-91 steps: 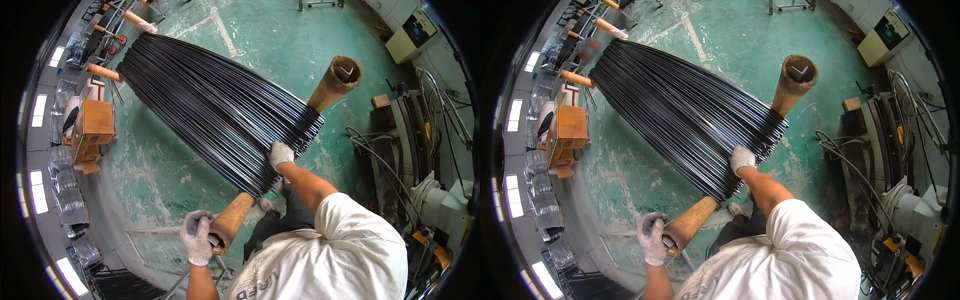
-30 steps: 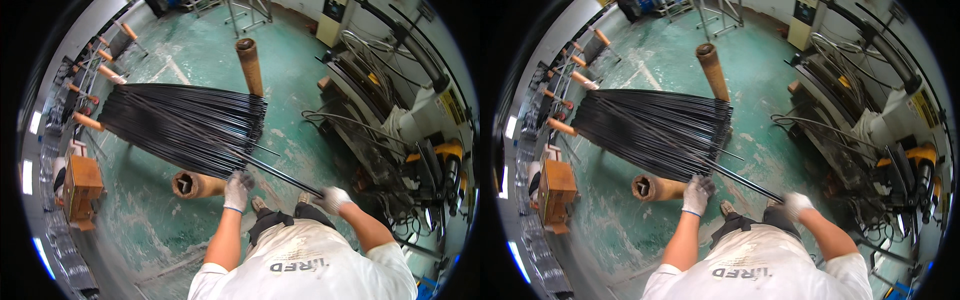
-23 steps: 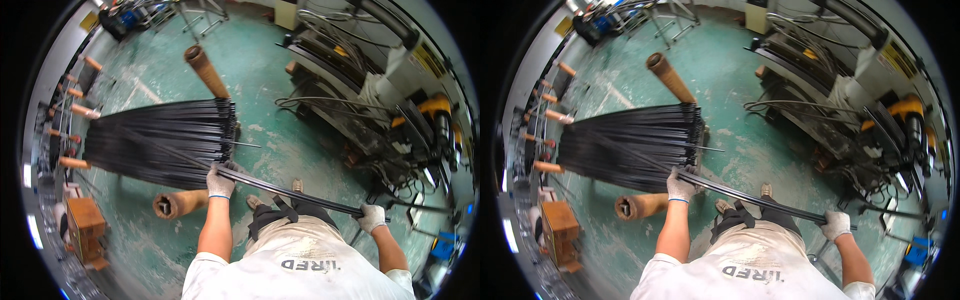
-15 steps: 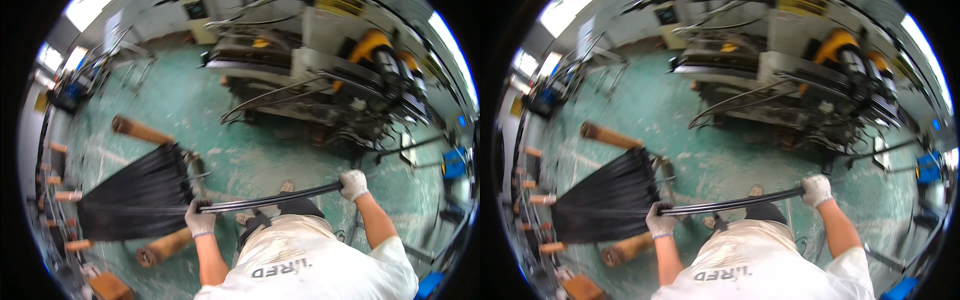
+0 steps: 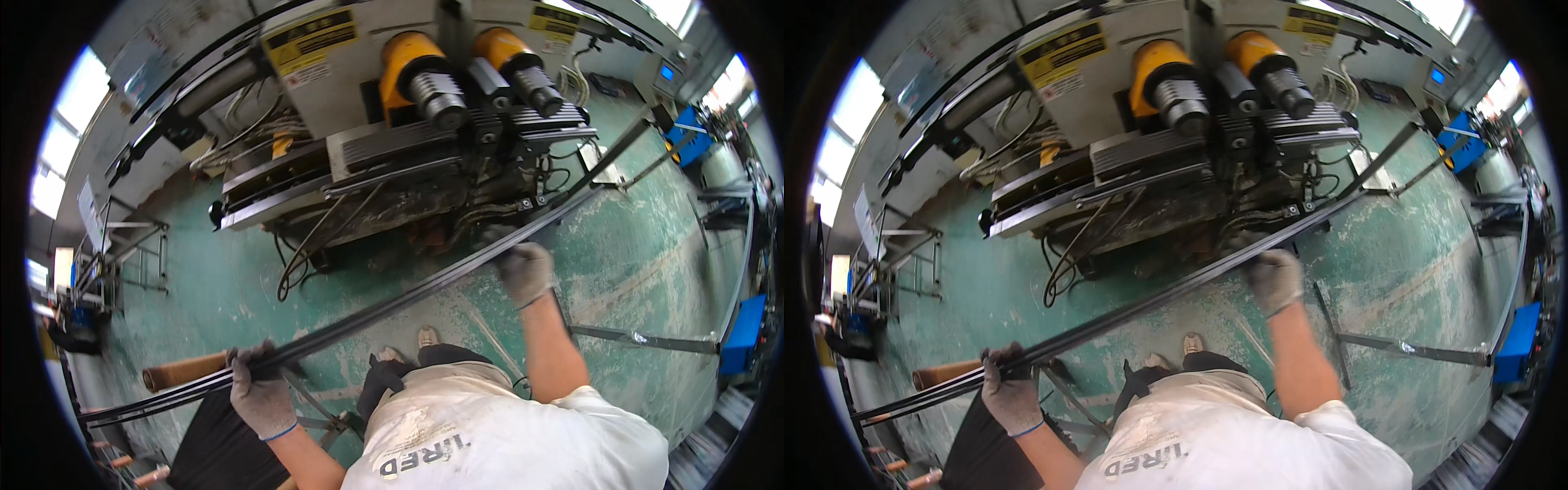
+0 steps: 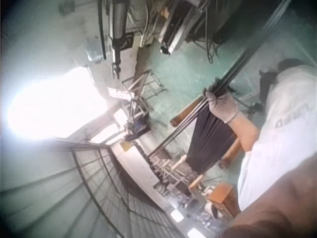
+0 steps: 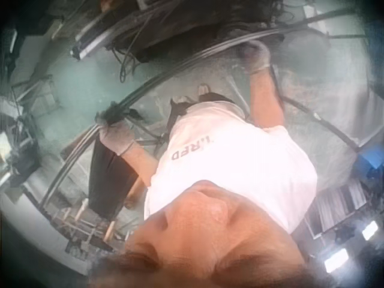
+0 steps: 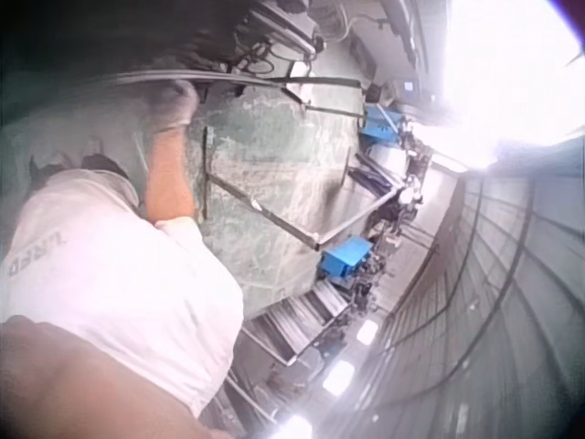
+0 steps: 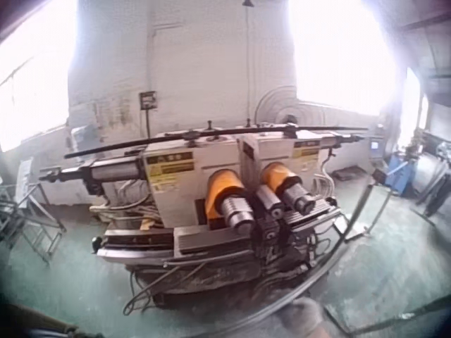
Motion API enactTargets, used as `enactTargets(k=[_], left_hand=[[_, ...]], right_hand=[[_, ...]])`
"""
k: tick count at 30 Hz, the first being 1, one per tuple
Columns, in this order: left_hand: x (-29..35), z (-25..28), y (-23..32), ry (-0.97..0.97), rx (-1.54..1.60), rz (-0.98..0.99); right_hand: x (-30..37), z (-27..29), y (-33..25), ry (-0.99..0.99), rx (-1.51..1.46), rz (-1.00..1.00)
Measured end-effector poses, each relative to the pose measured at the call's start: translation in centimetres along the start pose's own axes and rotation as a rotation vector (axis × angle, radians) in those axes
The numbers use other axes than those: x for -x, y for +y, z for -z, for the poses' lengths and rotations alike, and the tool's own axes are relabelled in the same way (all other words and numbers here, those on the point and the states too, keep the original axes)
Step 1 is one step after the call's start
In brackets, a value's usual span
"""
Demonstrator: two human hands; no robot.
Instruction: The person repeatedly feeds bundles of long black metal rods into a yellow and white bending machine, operates the machine to bend them, then removes and stacks the bent rods on a nearby rack. The cycle repeats throughout the clip.
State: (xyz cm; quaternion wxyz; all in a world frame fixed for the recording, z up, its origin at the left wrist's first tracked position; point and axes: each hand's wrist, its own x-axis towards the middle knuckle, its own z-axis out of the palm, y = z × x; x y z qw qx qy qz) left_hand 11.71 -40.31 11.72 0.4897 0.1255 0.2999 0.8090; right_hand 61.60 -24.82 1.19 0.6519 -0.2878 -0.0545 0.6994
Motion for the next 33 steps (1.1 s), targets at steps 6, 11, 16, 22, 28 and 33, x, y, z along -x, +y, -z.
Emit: enactTargets(k=[6,11,16,22,28,33], left_hand=[[-6.7,-7.1,-4.0,-0.279,-0.127,0.165],[-13.8,-6.2,-1.6,-0.349,-0.121,0.104],[-22.3,0.7,2.5,-0.210,-0.062,0.076],[-28.6,7.3,2.5,0.116,-0.182,0.054],[-34.7,6.2,-2.3,-0.057,-0.160,0.122],[-39.8,2.0,-8.6,0.012,-0.075,0.224]], right_hand=[[-3.8,-5.2,-2.3,0.154,0.092,0.175],[-8.0,-6.3,-8.3,0.326,0.063,0.317],[-14.4,-2.6,-14.2,0.357,0.084,0.384],[-15.6,-8.4,-11.0,0.435,0.201,0.415],[-18.9,-12.0,-7.3,0.308,0.137,0.390],[-23.6,-10.7,-6.7,0.324,0.247,0.378]])
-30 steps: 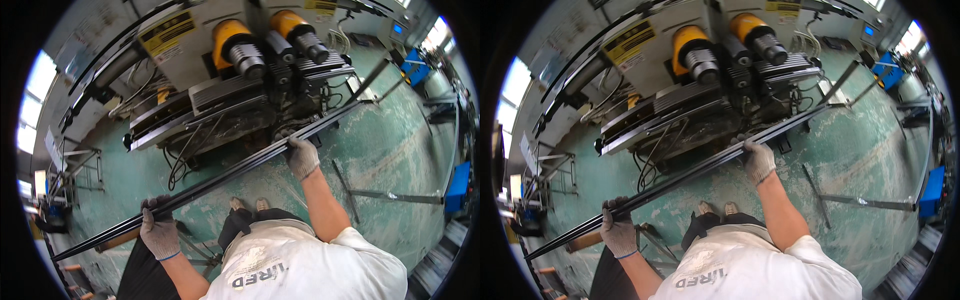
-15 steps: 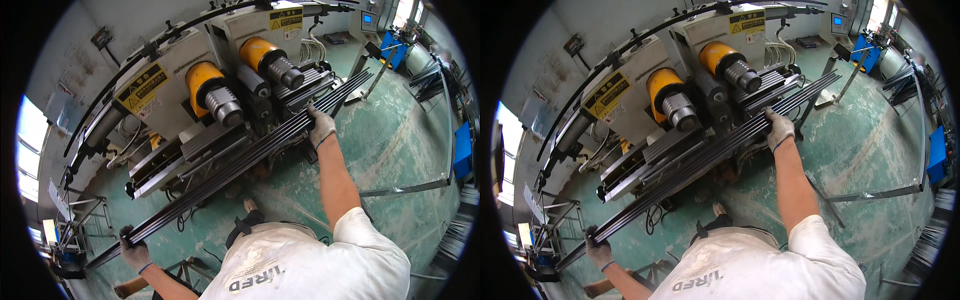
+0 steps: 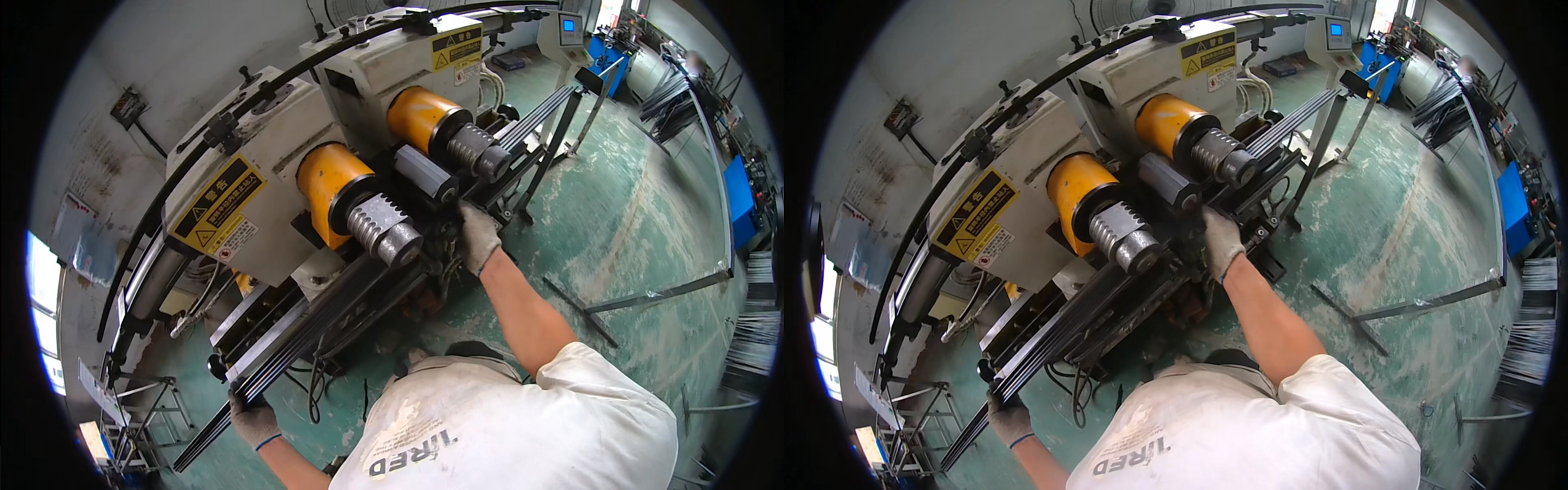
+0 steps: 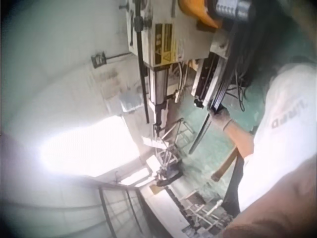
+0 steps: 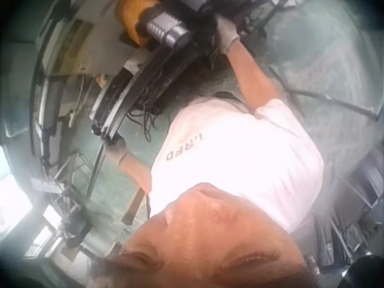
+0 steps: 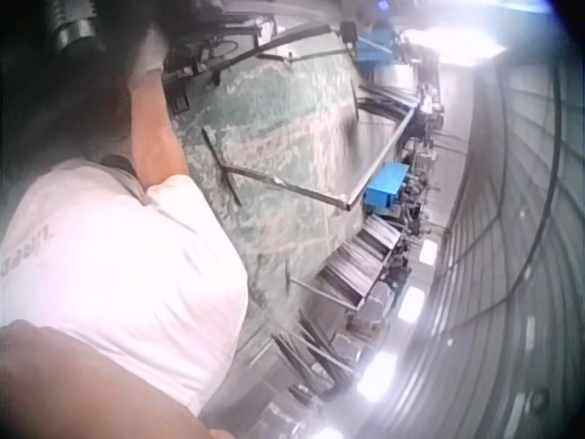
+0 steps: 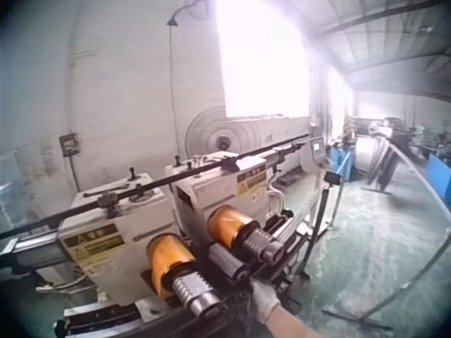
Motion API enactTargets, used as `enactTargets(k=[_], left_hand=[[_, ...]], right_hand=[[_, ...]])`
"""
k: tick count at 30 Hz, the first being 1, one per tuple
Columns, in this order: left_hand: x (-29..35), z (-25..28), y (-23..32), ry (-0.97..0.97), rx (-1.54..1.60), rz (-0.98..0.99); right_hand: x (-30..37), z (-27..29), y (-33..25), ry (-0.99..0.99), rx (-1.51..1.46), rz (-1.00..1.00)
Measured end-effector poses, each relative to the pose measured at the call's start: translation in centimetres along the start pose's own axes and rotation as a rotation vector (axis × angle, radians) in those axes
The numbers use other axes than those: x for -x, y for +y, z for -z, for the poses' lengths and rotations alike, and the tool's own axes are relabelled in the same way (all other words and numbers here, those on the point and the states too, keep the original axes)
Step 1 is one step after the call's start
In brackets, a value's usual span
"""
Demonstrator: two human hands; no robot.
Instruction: The person repeatedly feeds bundles of long black metal rods into a yellow and white bending machine, operates the machine to bend them, then removes and stacks the bent rods on a nearby rack. The cycle repeats throughout the clip.
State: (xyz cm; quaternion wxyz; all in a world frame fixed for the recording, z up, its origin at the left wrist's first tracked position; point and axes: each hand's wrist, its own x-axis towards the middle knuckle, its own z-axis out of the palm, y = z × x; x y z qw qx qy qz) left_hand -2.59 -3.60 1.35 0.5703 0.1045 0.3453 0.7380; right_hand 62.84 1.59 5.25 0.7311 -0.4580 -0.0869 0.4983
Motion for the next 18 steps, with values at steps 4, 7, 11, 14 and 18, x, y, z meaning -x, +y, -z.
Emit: enactTargets(k=[4,7,11,14,18], left_hand=[[-2.0,-1.6,-3.9,0.069,-0.043,0.084],[-2.6,-2.9,-5.3,0.102,-0.063,0.120],[-2.5,-3.9,-5.7,0.083,-0.122,0.130],[-2.6,-4.4,-4.3,-0.017,-0.154,0.150],[-2.5,-1.6,-2.2,0.123,0.005,0.015]], right_hand=[[-1.6,-1.4,0.9,0.014,0.020,-0.007],[-1.6,-2.3,0.5,-0.005,-0.068,-0.030],[-2.1,-3.2,1.2,0.174,-0.095,-0.013],[-4.2,-2.4,1.6,0.178,-0.218,0.004],[-2.5,-3.3,1.0,0.222,0.089,-0.040]])
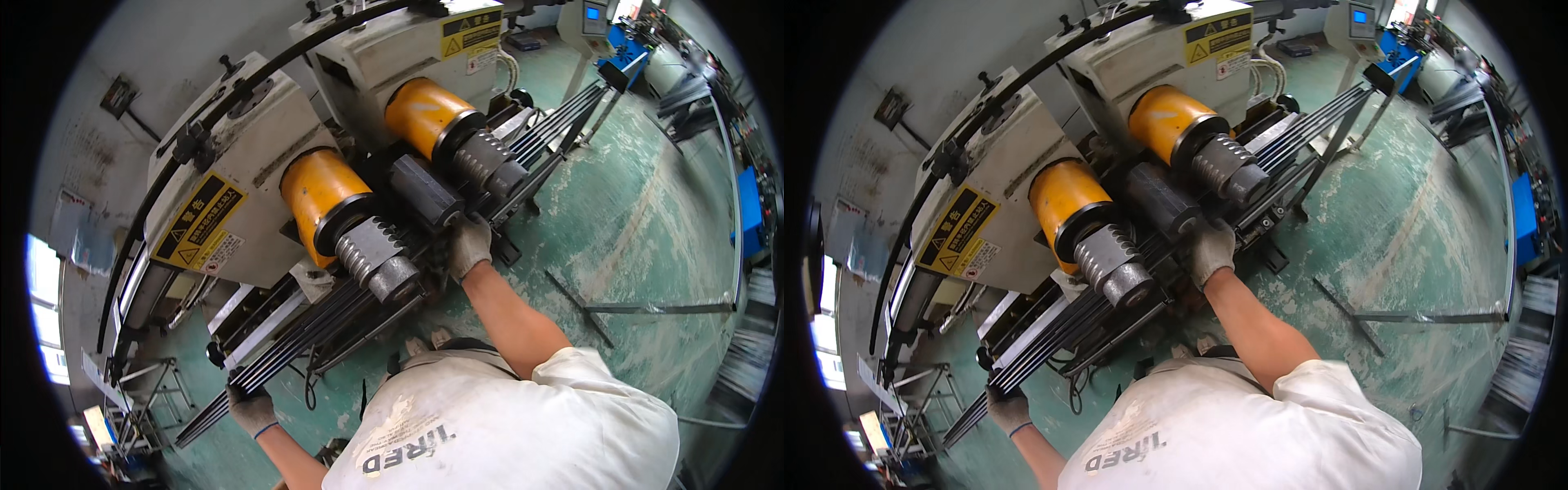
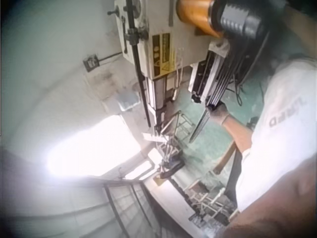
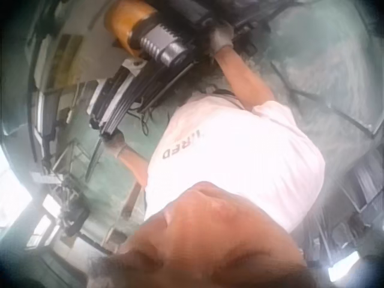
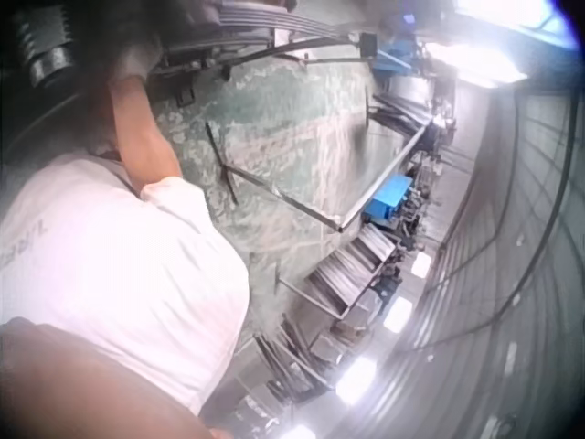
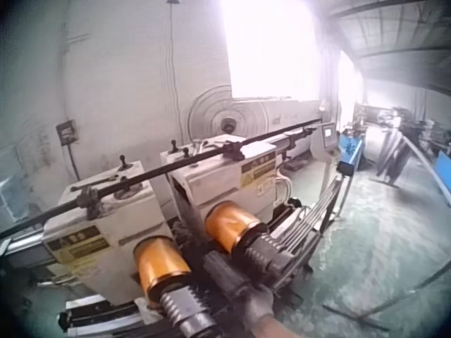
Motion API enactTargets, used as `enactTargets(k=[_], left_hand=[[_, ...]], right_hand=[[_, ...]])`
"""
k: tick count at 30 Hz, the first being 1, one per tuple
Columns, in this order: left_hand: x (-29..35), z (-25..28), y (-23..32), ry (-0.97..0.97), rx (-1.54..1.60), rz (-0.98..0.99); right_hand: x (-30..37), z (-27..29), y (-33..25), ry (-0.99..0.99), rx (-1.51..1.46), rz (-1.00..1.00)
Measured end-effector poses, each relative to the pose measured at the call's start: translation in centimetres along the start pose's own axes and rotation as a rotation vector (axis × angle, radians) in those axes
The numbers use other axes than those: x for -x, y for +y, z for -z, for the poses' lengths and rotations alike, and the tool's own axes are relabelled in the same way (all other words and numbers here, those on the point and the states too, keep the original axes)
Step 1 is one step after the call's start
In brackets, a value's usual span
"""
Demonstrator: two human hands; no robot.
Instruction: The person repeatedly feeds bundles of long black metal rods into a yellow and white bending machine, operates the machine to bend them, then removes and stacks the bent rods on a nearby rack. The cycle repeats throughout the clip.
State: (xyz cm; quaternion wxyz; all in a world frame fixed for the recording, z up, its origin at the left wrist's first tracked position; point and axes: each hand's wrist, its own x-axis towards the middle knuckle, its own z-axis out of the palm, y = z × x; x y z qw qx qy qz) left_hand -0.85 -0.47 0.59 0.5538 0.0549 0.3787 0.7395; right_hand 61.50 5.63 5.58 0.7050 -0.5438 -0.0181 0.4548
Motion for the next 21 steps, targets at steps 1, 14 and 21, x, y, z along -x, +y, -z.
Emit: enactTargets(k=[1,14,21], left_hand=[[0.0,0.6,-0.3,-0.014,-0.044,-0.032],[6.7,-10.7,-13.9,0.016,-0.011,0.106],[5.2,-9.7,-7.9,0.106,0.030,0.056]], right_hand=[[0.0,0.4,0.2,-0.028,0.062,-0.003],[-0.9,5.2,3.0,-0.121,0.186,0.249],[-0.1,11.3,5.9,-0.037,0.307,0.271]])
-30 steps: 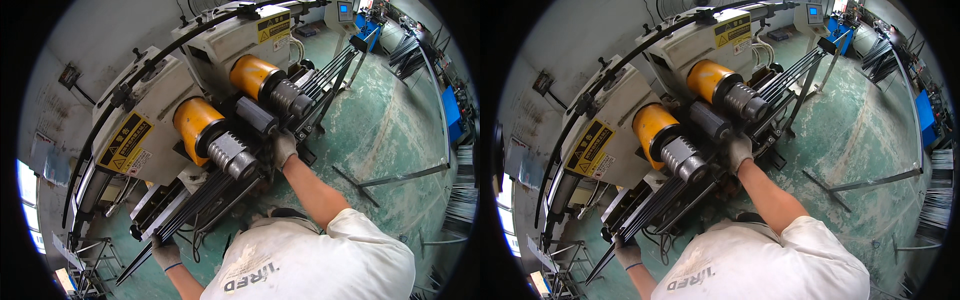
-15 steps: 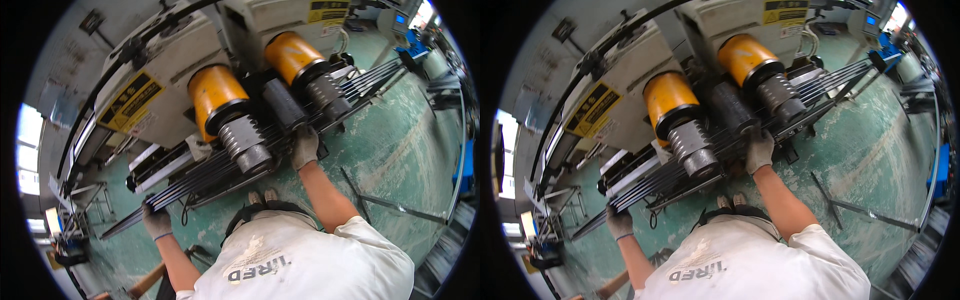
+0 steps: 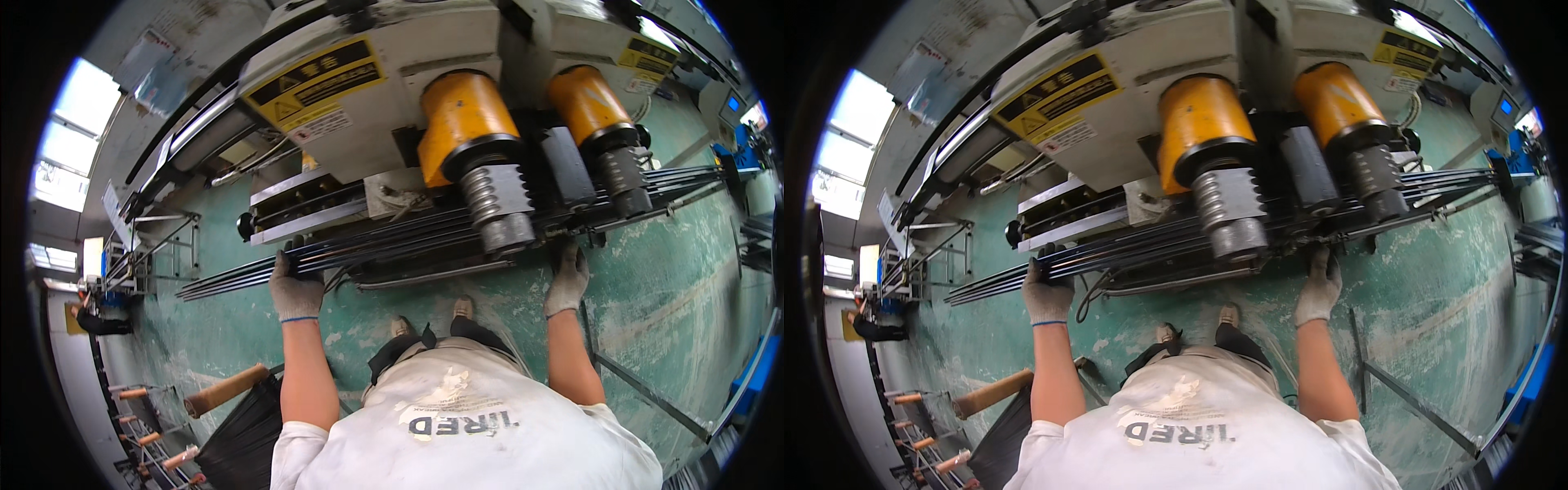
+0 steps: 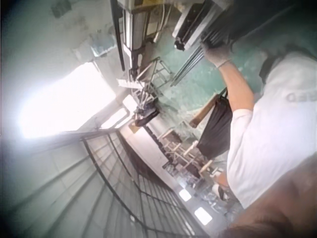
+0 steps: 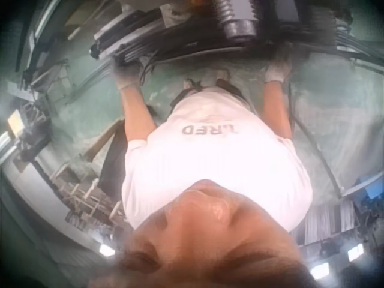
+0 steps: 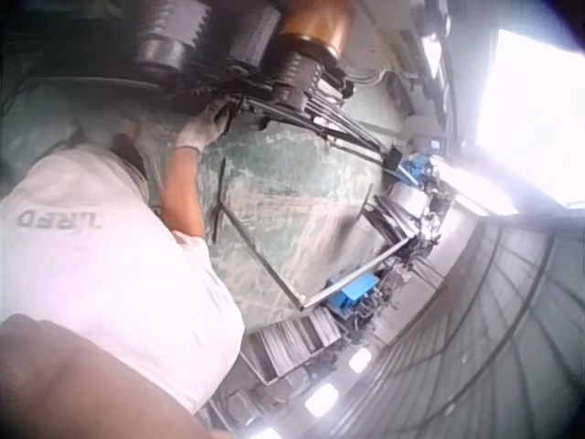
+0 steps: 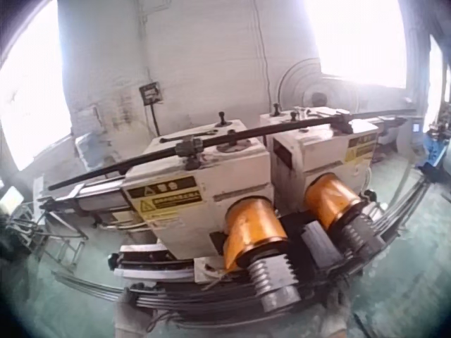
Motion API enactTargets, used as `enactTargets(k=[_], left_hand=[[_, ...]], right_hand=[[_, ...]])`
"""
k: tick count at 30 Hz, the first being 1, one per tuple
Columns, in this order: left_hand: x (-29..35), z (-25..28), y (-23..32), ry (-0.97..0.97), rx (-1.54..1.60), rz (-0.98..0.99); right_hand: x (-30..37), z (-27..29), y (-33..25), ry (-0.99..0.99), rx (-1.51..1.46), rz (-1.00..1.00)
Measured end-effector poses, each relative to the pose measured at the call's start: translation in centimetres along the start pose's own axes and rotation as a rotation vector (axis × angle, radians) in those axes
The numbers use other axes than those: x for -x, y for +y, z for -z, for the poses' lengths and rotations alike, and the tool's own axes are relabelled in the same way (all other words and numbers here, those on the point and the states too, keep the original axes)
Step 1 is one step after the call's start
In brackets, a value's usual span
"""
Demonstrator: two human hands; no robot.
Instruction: The person repeatedly feeds bundles of long black metal rods into a yellow and white bending machine, operates the machine to bend them, then removes and stacks the bent rods on a nearby rack. The cycle repeats throughout the clip.
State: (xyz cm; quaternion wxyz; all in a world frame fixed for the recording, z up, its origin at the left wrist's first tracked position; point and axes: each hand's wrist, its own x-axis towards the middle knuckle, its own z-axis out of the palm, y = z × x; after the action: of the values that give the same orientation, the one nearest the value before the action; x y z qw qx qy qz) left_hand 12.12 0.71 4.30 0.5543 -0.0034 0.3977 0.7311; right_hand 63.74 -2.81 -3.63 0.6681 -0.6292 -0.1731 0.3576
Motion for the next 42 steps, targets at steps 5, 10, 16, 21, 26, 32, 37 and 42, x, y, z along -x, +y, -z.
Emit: enactTargets(k=[5,10,16,21,26,32,37,42], left_hand=[[-3.8,4.3,5.2,0.107,0.136,-0.019],[-6.1,9.1,10.1,0.090,0.164,-0.027],[-10.0,16.2,21.2,0.140,0.246,-0.148],[-13.9,22.7,31.3,0.174,0.199,-0.248],[-16.6,27.0,38.5,0.213,0.186,-0.298],[-17.0,31.2,43.6,0.289,0.067,-0.375],[-16.1,32.5,44.1,0.223,-0.137,-0.376],[-13.5,31.7,41.6,0.121,-0.156,-0.295]], right_hand=[[2.7,4.1,5.3,0.027,0.409,-0.026],[6.1,9.0,11.7,-0.051,0.380,-0.341],[14.9,11.4,17.6,0.059,0.623,-0.393],[21.3,11.6,20.4,-0.006,0.775,-0.478],[23.0,13.9,24.2,-0.100,0.889,-0.430],[22.1,8.5,17.7,-0.239,1.075,-0.332],[19.9,8.0,18.0,-0.128,0.822,-0.203],[21.1,7.2,16.7,-0.123,0.904,-0.309]])
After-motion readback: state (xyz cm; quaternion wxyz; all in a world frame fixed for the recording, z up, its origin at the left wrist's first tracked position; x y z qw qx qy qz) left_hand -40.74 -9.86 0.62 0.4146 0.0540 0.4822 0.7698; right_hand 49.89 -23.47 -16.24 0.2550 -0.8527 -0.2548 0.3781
